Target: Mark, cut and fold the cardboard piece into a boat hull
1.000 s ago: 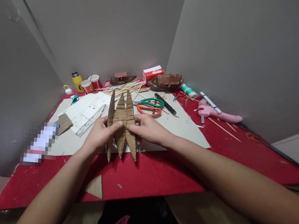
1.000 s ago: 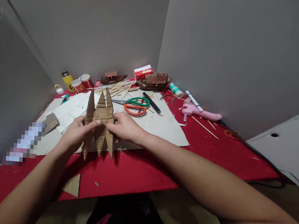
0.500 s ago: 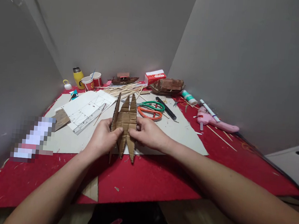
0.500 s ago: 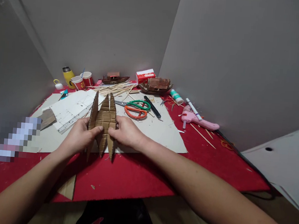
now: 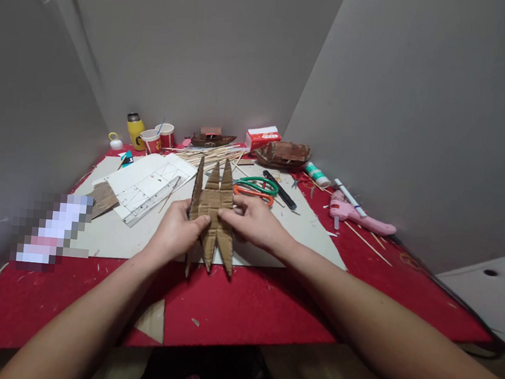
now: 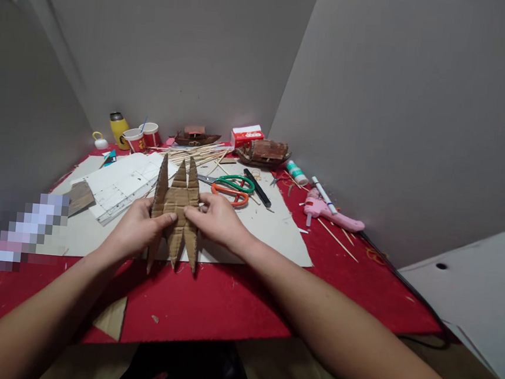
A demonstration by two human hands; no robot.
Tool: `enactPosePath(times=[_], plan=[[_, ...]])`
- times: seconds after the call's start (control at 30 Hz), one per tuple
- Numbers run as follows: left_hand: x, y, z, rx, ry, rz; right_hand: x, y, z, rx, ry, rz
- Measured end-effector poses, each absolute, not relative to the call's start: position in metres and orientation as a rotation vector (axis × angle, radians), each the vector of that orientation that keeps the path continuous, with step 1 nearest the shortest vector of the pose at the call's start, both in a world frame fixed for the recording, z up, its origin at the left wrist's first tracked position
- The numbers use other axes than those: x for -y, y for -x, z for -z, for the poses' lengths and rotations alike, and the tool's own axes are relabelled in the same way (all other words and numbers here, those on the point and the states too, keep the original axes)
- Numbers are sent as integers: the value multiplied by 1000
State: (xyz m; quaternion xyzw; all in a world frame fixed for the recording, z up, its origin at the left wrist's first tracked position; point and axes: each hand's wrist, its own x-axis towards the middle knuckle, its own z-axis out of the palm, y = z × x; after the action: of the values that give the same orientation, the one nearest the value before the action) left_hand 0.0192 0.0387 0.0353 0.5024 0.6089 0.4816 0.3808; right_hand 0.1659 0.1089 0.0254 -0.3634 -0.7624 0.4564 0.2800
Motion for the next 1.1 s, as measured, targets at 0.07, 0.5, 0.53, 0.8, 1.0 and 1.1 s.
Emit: enactPosePath(times=[0.07, 0.5, 0.53, 0.8, 1.0, 1.1], plan=[[-38, -19, -35, -1510, -1273, -1227, -110, -168, -28, 2028, 982, -1199], [-42, -35, -23, -1431, -1238, -1324, -103, -162, -23, 1937, 1069, -1244], [-41, -35, -25, -1337, -1196, -1305, -102, -162, -25, 1927, 1063, -1297], [-39, -32, -29, -1155, -708, -1258, -96, -162, -31, 1891, 994, -1432], [-42, -33, -36, -1056, -557, -1328, -98, -163, -31, 1937, 887, -1399], [-43, -30, -41, -1101, -527, -1363, -101, -166, -32, 1940, 858, -1343]])
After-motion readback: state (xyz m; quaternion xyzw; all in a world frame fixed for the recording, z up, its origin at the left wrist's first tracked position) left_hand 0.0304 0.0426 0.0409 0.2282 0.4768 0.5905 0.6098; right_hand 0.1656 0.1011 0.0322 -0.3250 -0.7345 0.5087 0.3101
